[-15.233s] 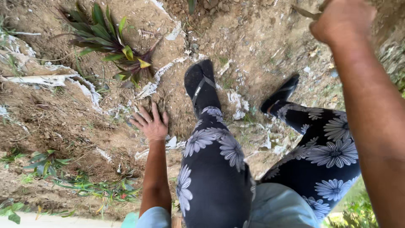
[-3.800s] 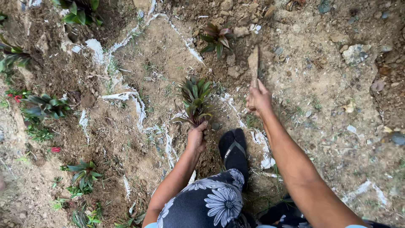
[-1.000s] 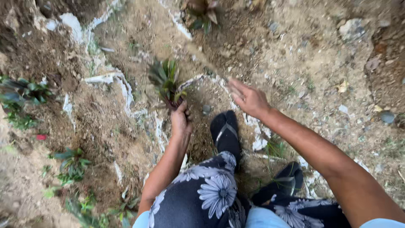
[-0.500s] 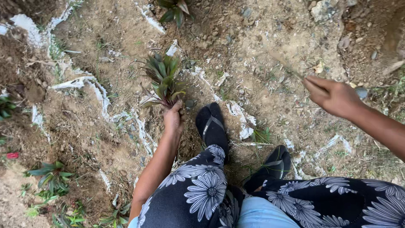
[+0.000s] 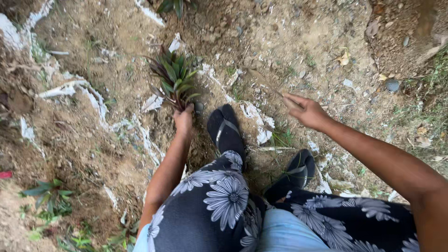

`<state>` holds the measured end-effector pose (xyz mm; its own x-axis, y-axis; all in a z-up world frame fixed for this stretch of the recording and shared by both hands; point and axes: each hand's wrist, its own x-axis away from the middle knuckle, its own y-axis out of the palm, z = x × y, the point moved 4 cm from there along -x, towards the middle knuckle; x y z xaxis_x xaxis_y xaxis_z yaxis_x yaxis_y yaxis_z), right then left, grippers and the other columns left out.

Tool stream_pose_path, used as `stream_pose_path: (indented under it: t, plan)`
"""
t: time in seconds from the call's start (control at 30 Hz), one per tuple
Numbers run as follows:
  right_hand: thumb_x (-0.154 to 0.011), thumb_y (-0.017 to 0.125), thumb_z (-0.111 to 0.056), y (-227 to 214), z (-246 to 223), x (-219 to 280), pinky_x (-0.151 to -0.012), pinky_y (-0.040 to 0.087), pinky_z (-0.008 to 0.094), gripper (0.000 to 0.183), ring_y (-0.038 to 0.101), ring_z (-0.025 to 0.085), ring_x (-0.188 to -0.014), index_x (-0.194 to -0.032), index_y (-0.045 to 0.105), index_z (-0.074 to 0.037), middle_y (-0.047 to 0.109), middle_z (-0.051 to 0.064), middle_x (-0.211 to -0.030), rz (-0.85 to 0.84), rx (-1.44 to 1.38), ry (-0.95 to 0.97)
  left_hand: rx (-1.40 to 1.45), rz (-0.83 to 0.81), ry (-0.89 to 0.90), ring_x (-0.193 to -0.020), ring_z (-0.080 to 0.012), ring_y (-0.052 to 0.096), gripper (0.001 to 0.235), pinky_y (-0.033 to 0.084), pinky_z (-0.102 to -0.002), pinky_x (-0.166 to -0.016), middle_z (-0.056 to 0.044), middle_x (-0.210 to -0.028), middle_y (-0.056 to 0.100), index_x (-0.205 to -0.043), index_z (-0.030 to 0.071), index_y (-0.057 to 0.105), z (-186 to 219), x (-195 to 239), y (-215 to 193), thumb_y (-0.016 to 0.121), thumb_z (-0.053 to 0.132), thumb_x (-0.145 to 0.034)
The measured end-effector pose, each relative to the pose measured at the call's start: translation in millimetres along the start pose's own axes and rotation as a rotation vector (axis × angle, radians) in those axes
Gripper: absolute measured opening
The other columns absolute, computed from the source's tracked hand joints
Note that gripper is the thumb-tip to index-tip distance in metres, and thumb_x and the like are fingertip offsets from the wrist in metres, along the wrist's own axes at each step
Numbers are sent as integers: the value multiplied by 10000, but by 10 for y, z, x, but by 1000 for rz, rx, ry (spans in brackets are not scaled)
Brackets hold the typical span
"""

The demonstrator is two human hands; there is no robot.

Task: The person uses a small hand hoe to dig holes in the soil, places small leafy plants into the holes, and covers the roots with soil. The person repeats this process for several plants along a marked row in the garden bed.

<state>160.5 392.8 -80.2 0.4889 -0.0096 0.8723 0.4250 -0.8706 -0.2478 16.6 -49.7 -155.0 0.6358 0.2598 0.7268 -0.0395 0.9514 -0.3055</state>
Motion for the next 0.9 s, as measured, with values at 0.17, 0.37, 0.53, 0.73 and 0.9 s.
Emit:
stream_pose_path:
  t: [0.17, 0.37, 0.53, 0.73, 0.9]
  plan:
    - [-965, 592, -236, -372, -274, 463, -365, 482, 239, 547, 497, 70, -422, -1492, 446, -241, 663, 37, -988, 47, -177, 7, -48, 24, 185, -830, -133, 633, 131, 506, -289, -753, -35, -965, 730, -983, 37, 668, -114, -186, 87, 722, 37, -865]
    - [-940, 539, -386, -413, -460, 1160, -313, 429, 260, 548, 396, 118, -332, -1476, 446, -326, 732, 22, -672, -142, -473, 110, -99, 62, 182, -835, -130, 653, 103, 519, -280, -771, -35, -953, 731, -958, 43, 685, -66, -92, 76, 747, 53, -877]
    - [-1058, 421, -400, 357, -485, 421, -323, 406, 211, 478, 429, 79, -373, -1524, 455, -297, 708, 139, -925, 116, -97, -161, -29, 5, 146, -844, -139, 662, 147, 519, -294, -757, -33, -974, 739, -999, 27, 704, -60, -102, 72, 738, 48, -858]
    - [-975, 415, -476, 384, 135, 164, -280, 405, 234, 600, 477, 79, -469, -1554, 344, -337, 618, 130, -1360, 257, 567, -279, -113, 10, 284, -905, -133, 671, 169, 524, -273, -826, -45, -1020, 740, -1009, 7, 720, -57, -204, 68, 768, 8, -847]
    - [-1038, 431, -404, -232, -5, 708, -354, 377, 227, 552, 397, 91, -439, -1582, 362, -339, 647, 154, -824, -55, -182, 85, -87, -12, 246, -868, -128, 669, 132, 516, -276, -801, -36, -999, 752, -990, 39, 729, -74, -147, 62, 753, 37, -860]
